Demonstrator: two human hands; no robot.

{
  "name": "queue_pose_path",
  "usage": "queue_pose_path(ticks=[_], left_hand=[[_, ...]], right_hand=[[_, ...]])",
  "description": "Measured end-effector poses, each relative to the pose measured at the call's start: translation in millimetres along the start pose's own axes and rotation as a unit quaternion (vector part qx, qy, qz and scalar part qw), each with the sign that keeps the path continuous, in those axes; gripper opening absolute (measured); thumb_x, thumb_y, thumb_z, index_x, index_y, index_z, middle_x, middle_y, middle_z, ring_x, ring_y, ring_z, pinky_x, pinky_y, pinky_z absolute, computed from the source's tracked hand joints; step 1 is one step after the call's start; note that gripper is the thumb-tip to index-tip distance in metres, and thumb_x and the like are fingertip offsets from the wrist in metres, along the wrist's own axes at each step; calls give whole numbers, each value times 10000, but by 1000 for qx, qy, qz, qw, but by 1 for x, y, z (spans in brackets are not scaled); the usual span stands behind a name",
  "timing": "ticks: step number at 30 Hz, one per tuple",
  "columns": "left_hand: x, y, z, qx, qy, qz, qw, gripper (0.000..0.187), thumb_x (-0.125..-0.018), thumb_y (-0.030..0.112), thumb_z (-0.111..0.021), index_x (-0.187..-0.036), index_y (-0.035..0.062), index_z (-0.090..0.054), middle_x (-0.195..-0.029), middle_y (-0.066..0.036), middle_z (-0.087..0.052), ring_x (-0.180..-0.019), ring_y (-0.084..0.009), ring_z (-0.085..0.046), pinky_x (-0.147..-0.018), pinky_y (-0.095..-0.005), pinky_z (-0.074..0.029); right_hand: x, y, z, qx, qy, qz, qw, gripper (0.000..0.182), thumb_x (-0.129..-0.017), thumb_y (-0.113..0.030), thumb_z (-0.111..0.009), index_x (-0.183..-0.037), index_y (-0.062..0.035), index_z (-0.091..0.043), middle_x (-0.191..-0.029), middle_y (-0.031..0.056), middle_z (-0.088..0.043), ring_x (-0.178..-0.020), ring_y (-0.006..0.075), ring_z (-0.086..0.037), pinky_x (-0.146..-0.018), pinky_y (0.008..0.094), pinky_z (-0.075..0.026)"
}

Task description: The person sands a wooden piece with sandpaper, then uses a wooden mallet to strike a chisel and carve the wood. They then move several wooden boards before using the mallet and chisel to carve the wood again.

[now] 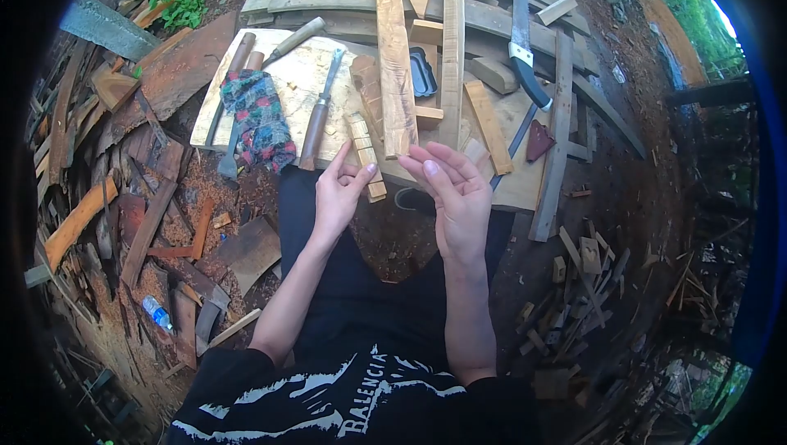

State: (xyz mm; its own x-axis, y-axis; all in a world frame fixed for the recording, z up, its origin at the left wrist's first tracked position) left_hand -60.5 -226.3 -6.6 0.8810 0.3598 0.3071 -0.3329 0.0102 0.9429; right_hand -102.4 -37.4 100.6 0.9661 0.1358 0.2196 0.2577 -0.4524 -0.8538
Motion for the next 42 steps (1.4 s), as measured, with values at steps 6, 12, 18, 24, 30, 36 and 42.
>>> queue_pose_path(ticks=[6, 12, 18, 24, 30, 36, 42], left_hand=[[-4, -4, -1, -5, 3, 1, 1000, 771, -898, 262, -797, -1504, -39, -428, -772, -65, -688, -627, -58, -632, -593, -236, -523], [-3, -2, 0, -12, -3, 11, 1000, 769, -902, 255, -794, -1508, -37, -423, -780, -67, -694, -640, -55, -638, -598, -235, -524], [-4, -5, -1, 3, -3, 7, 1000, 770, -905, 256, -791, -1512, -36, -417, -773, -60, -690, -630, -53, -630, -593, -236, -522], [-5, -6, -1, 13, -5, 17, 1000, 776, -904, 267, -793, -1516, -27, -417, -773, -60, -690, -624, -57, -627, -590, -236, -524], [-4, 3, 0, -16, -3, 15, 1000, 776, -909, 277, -788, -1518, -27, -413, -773, -69, -696, -632, -74, -653, -602, -242, -536], [-3, 9, -1, -19, -11, 13, 1000, 779, -924, 281, -771, -1530, -22, -385, -750, -82, -698, -635, -99, -678, -602, -256, -560], [-2, 15, -2, -45, -20, 37, 998, 792, -932, 302, -761, -1537, -19, -363, -700, -80, -694, -625, -107, -687, -583, -263, -558]], right_hand=[[3, -6, -6, 78, 1, 46, 996, 229, -985, 9, -606, -1207, 62, -585, -1122, 219, -711, -1058, 326, -723, -963, 376, -585], [13, -6, -17, 106, -1, -9, 994, 171, -1030, -50, -553, -1153, 67, -580, -1030, 221, -726, -936, 332, -753, -843, 375, -622], [27, -24, -42, 93, -6, 56, 994, 226, -1066, -74, -468, -1183, 91, -570, -1075, 283, -709, -996, 388, -735, -905, 418, -606], [35, -34, -51, 85, -28, 61, 994, 244, -1061, -65, -459, -1205, 98, -571, -1085, 298, -703, -1009, 406, -728, -936, 439, -597], [38, -39, -56, 80, -41, 58, 994, 248, -1060, -69, -462, -1210, 96, -570, -1085, 300, -703, -1005, 405, -729, -936, 442, -596], [39, -39, -56, 73, -42, 54, 995, 251, -1061, -71, -458, -1215, 93, -570, -1081, 297, -705, -997, 400, -732, -931, 436, -597], [39, -40, -55, 78, -41, 47, 995, 250, -1061, -73, -458, -1212, 90, -572, -1078, 295, -706, -989, 393, -736, -921, 432, -602]])
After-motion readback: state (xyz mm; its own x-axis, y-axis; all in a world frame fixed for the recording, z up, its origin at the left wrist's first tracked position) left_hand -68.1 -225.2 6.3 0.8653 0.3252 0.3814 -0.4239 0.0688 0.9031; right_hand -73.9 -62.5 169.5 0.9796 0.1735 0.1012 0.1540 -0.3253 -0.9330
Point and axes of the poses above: each hand's wrist, its own x-axis away from the middle knuckle, its own z-axis out of the back of the hand, y = z × x, the point moved 7 cm from there along -x, towards the middle knuckle
